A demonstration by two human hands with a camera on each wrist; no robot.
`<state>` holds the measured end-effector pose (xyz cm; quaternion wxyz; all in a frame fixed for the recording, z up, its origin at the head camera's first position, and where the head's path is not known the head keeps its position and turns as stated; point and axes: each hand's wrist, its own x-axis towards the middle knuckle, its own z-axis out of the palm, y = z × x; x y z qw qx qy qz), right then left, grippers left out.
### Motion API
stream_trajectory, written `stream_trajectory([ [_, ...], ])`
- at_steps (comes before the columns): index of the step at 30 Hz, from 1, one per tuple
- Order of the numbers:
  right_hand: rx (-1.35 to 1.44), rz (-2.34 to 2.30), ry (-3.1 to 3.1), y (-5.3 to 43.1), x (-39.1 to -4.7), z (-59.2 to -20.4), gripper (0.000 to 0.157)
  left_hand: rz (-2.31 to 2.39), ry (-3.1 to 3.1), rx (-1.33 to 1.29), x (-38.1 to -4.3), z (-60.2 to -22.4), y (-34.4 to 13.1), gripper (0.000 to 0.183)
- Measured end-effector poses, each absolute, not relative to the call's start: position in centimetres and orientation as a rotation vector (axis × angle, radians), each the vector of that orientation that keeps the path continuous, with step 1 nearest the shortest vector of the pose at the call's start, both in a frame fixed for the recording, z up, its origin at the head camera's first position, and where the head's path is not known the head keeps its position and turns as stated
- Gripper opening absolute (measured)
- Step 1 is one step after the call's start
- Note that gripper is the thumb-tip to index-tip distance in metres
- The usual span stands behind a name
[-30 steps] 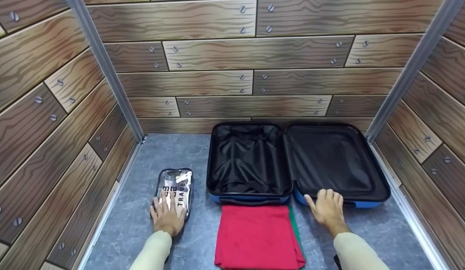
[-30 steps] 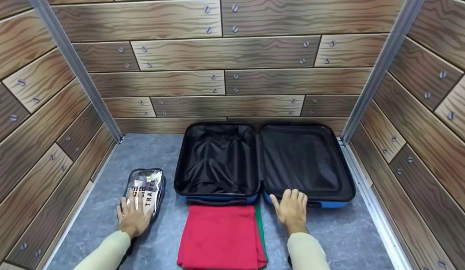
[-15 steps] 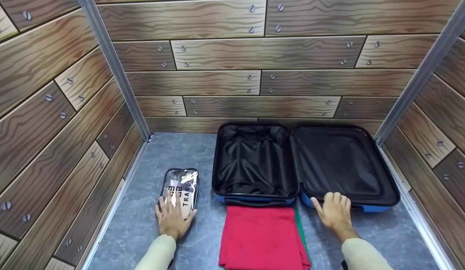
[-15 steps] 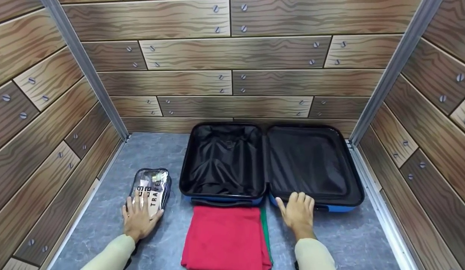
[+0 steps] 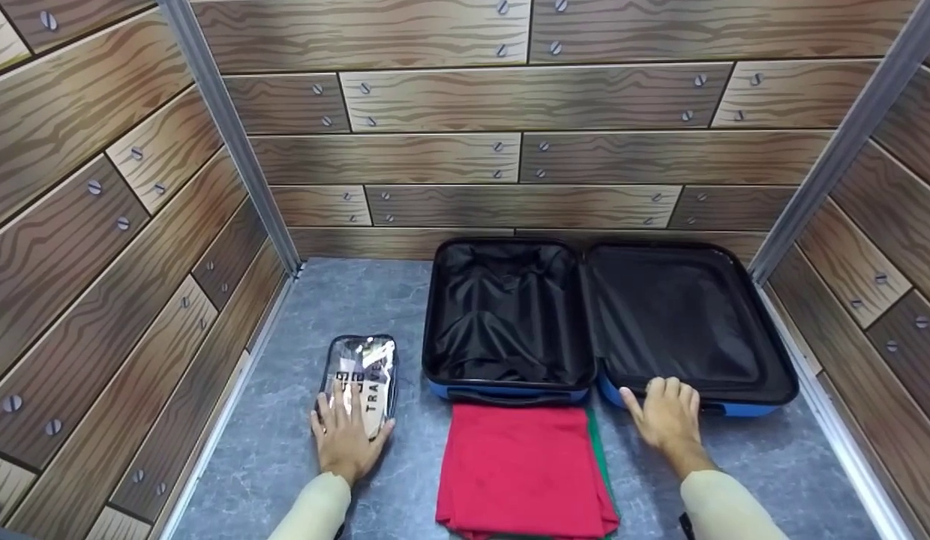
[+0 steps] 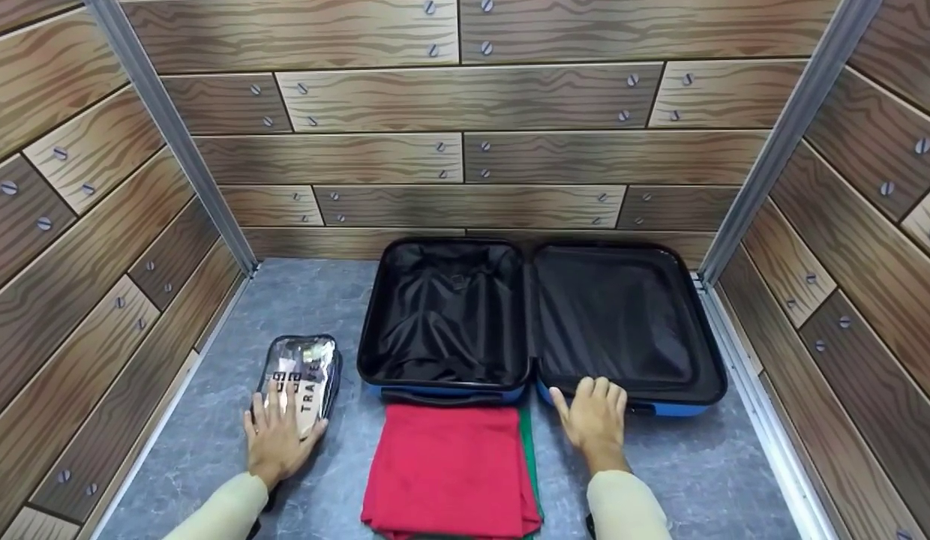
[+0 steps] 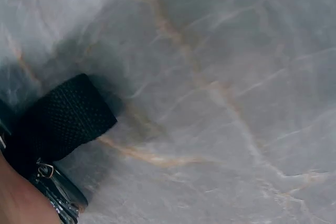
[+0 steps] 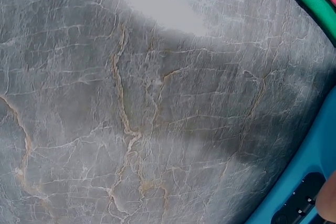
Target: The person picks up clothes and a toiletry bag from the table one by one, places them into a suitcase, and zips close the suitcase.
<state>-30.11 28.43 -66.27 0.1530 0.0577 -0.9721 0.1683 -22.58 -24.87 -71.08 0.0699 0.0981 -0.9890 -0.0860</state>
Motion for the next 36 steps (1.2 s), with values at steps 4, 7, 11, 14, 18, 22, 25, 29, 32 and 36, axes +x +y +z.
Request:
stream_trajectory([
  [4,0.155,0.480,-2.755,28.6,-30.2,-66.3,0.053,-0.268,-2.946,0.234,-22.2,-71.3,-24.8,0.103],
  [7,0.137,0.485,-2.757,28.6,-30.2,-66.3,0.053,-0.249,-2.872,0.195,-22.7,-71.0,-25.1,0.103],
  [11,0.128,0.487,-2.758,28.6,-30.0,-66.4,0.051,-0.224,-2.731,0.166,-24.1,-70.1,-25.6,0.101],
  [14,0.131,0.483,-2.751,28.5,-29.8,-66.4,0.050,-0.213,-2.674,0.145,-25.5,-69.4,-25.5,0.102],
  [18,0.138,0.473,-2.749,28.3,-29.8,-66.3,0.050,-0.192,-2.735,0.176,-26.7,-69.0,-25.2,0.108],
  [22,0.159,0.457,-2.760,28.1,-29.7,-66.6,0.049,-0.183,-2.933,0.291,-26.1,-69.6,-25.1,0.116],
  [25,0.164,0.444,-2.757,28.1,-29.6,-66.7,0.048,-0.231,-2.988,0.331,-25.5,-70.1,-25.0,0.118],
  [29,0.154,0.437,-2.752,28.3,-29.6,-66.8,0.047,-0.245,-2.959,0.314,-25.4,-70.3,-24.9,0.117],
  [32,0.155,0.440,-2.748,28.4,-29.7,-66.7,0.048,-0.228,-2.955,0.315,-25.6,-70.4,-24.7,0.114],
  [36,0.154,0.447,-2.747,28.4,-29.7,-66.5,0.047,-0.251,-2.941,0.317,-25.8,-70.5,-24.6,0.110],
])
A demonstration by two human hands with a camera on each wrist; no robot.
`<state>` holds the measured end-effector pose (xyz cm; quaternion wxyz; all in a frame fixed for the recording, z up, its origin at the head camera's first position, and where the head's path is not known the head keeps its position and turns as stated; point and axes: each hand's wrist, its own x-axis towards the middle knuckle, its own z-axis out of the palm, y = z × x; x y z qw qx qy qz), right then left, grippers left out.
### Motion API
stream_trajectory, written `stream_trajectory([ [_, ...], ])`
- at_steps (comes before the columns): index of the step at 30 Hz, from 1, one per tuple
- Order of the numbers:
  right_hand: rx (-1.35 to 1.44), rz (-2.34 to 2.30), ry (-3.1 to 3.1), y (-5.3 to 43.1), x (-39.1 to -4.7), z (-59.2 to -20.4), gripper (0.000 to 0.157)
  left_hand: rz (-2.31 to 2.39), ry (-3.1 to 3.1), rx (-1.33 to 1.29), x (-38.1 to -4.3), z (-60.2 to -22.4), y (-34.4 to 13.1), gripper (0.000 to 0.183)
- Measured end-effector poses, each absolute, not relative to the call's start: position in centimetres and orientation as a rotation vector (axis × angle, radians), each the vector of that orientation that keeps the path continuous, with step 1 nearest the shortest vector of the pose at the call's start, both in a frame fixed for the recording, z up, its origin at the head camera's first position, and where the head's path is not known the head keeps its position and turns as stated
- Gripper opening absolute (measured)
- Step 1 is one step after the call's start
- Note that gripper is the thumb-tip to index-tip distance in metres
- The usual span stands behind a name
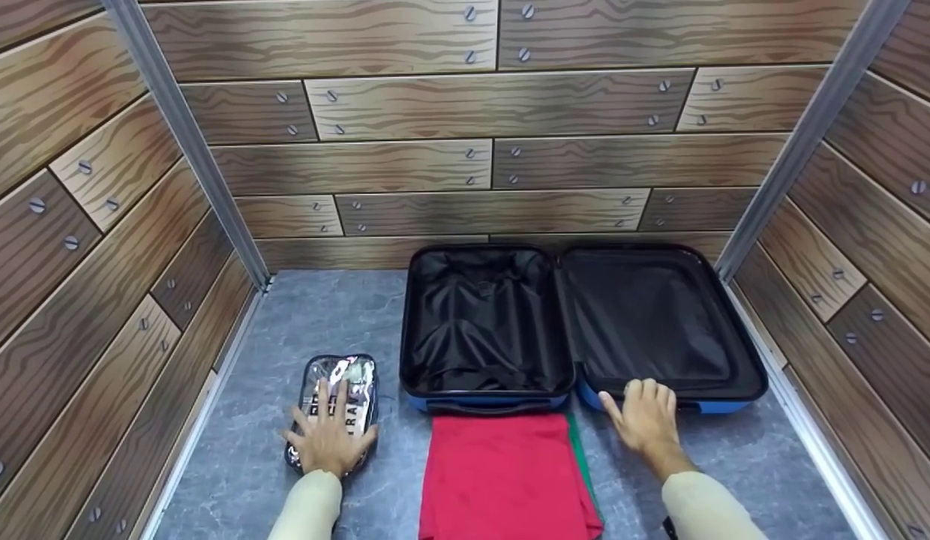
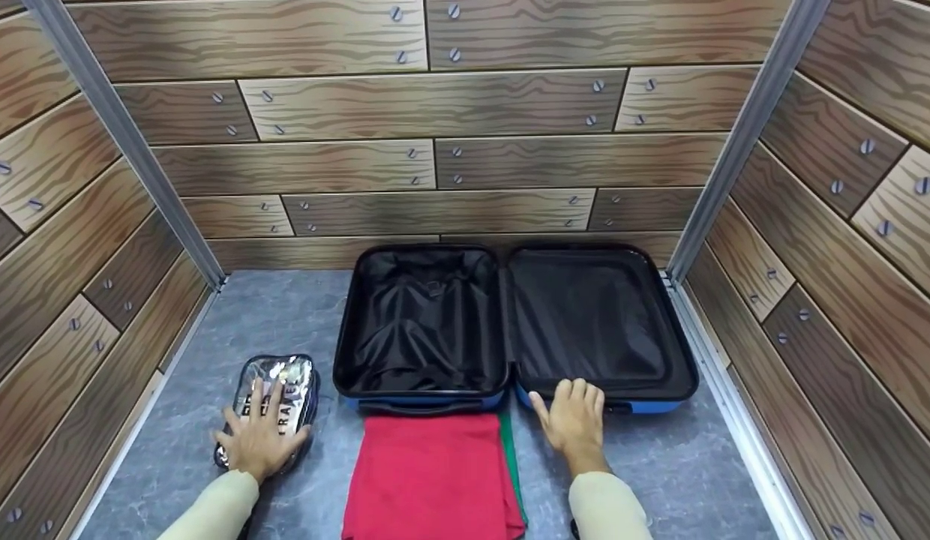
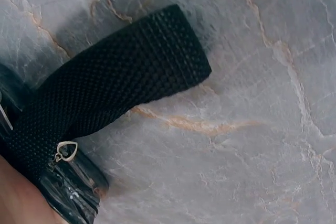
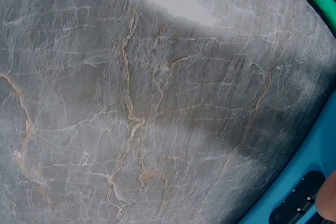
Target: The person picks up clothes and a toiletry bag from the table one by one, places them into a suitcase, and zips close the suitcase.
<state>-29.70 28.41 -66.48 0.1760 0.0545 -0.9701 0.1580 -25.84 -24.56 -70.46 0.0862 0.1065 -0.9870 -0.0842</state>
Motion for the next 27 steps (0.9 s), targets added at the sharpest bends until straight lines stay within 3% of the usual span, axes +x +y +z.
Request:
stream_trajectory([
  [14,0.176,0.431,-2.716,28.2,-29.7,-66.1,0.045,-0.296,-2.871,0.331,-25.1,-71.4,-24.5,0.104],
  [27,0.171,0.436,-2.759,28.5,-29.7,-66.3,0.048,-0.226,-2.824,0.262,-25.6,-69.7,-24.0,0.099],
])
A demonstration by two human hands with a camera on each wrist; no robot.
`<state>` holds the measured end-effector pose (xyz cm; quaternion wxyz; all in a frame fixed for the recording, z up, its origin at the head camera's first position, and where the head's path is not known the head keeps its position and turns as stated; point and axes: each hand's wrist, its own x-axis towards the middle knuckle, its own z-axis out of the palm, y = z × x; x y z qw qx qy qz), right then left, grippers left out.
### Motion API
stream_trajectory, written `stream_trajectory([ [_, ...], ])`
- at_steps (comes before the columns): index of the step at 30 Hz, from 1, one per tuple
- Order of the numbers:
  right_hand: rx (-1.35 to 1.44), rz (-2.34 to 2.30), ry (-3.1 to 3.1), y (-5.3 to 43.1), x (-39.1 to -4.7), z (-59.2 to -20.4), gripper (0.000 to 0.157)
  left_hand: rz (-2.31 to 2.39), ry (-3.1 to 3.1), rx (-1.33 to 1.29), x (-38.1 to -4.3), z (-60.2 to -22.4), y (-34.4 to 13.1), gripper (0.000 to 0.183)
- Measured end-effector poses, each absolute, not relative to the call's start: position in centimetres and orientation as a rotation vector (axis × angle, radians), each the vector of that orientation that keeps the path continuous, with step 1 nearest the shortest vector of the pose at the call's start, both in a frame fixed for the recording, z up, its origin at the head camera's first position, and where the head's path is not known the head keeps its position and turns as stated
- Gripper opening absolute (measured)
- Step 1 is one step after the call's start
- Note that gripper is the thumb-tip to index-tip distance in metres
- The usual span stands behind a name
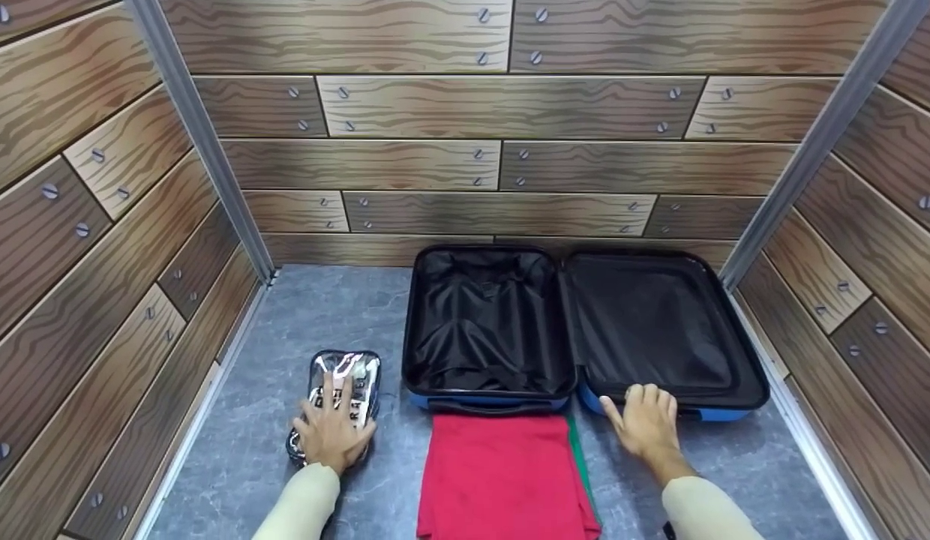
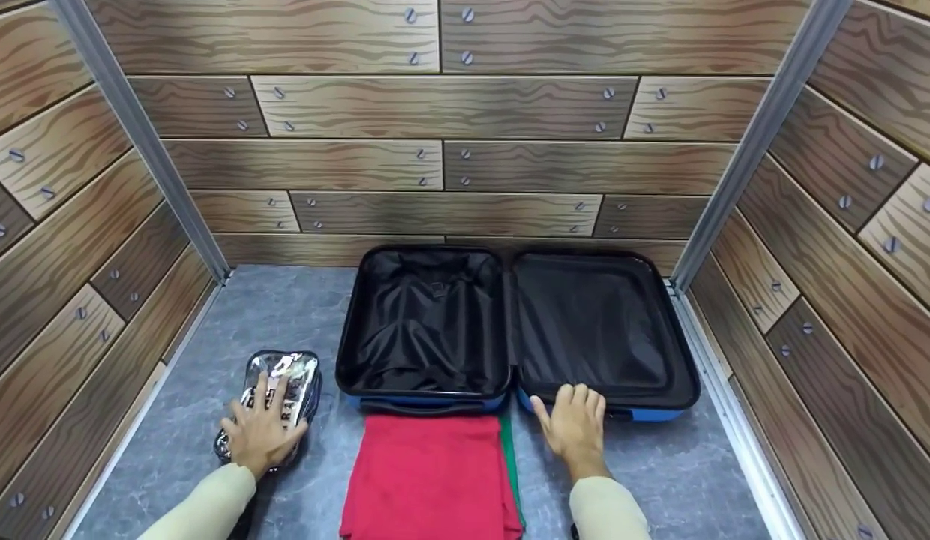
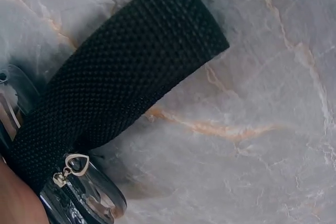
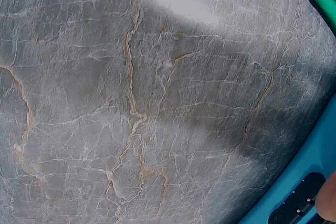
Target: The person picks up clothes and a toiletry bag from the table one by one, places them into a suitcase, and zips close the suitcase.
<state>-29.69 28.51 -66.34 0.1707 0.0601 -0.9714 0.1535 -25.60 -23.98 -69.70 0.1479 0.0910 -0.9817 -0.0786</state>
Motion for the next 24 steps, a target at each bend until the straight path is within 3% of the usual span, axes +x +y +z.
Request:
stream_trajectory([
  [16,0.199,0.415,-2.666,28.5,-30.1,-66.3,0.049,0.057,-2.832,0.006,-26.9,-66.1,-25.3,0.092],
  [24,0.202,0.396,-2.617,28.4,-29.9,-66.4,0.049,-0.067,-2.883,0.138,-28.3,-62.3,-25.1,0.087],
])
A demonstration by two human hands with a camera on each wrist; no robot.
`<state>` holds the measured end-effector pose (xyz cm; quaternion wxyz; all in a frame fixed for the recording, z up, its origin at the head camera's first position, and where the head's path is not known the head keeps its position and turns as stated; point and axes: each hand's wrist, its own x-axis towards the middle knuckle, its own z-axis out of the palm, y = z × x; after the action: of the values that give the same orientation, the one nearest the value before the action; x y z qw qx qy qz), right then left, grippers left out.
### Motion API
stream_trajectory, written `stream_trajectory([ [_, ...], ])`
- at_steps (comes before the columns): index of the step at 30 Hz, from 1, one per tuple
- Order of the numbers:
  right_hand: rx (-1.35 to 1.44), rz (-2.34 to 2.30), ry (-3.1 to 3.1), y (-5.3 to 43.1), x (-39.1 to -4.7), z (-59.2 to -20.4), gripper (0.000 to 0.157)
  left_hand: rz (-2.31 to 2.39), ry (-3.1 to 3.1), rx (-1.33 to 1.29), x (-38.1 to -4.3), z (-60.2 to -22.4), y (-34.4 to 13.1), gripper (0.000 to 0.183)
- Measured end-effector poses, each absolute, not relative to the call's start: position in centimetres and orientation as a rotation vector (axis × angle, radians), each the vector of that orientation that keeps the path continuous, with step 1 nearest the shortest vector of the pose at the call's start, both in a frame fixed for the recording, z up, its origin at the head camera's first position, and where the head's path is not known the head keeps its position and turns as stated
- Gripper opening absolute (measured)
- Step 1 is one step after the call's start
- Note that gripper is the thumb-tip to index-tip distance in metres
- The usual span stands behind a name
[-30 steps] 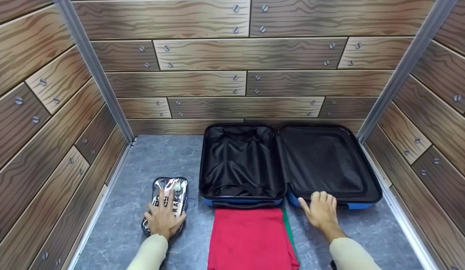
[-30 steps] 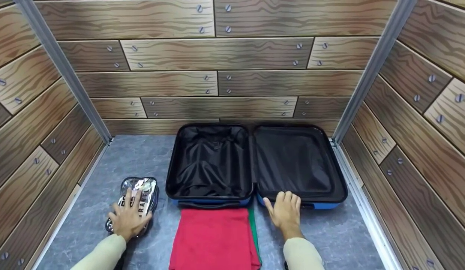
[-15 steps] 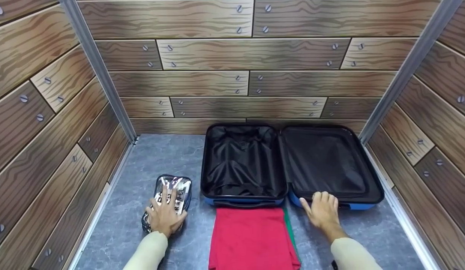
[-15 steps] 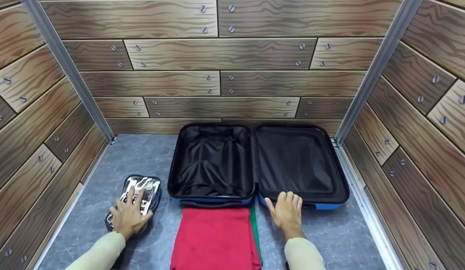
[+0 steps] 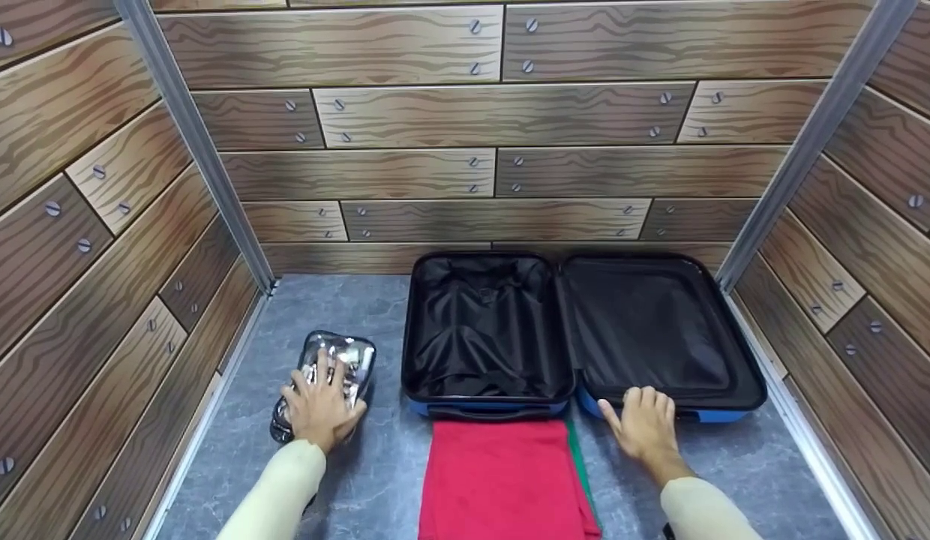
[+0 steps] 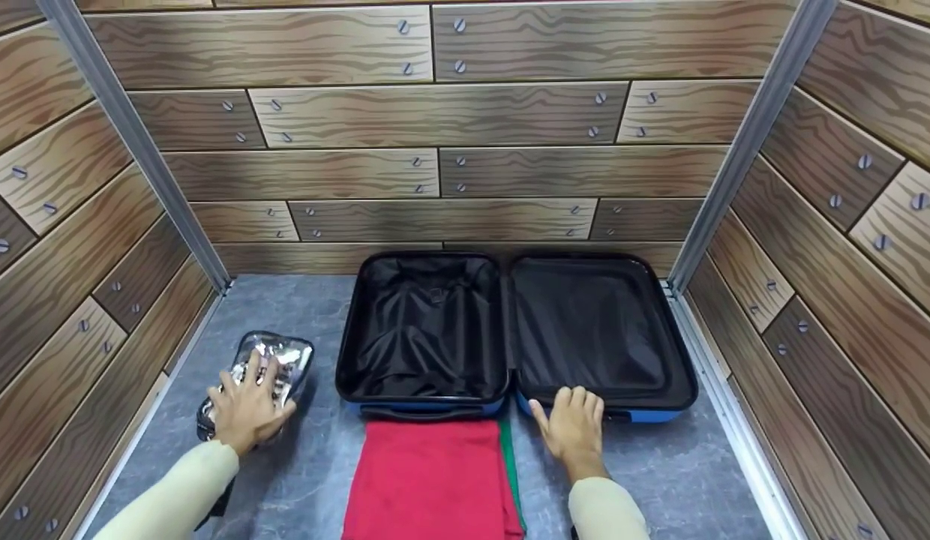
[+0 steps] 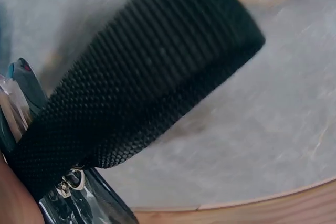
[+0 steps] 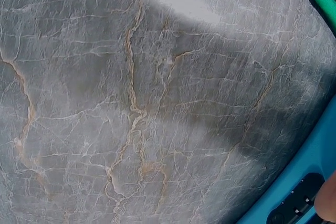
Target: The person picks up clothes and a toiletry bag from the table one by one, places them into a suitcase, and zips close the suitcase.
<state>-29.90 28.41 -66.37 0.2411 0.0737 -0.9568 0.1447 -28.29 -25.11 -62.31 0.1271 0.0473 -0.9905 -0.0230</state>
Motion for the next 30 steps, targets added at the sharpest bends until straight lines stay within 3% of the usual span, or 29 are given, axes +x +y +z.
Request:
stream_trajectory([
  [6,0.192,0.394,-2.632,28.6,-30.0,-66.4,0.049,-0.141,-2.883,0.204,-30.1,-58.7,-23.6,0.088],
  [17,0.132,0.428,-2.698,29.2,-29.9,-66.6,0.048,-0.127,-2.823,0.099,-32.6,-54.9,-17.4,0.087],
  [30,0.185,0.420,-2.650,28.4,-29.9,-66.1,0.047,-0.448,-2.722,0.162,-33.1,-56.8,-8.7,0.085],
])
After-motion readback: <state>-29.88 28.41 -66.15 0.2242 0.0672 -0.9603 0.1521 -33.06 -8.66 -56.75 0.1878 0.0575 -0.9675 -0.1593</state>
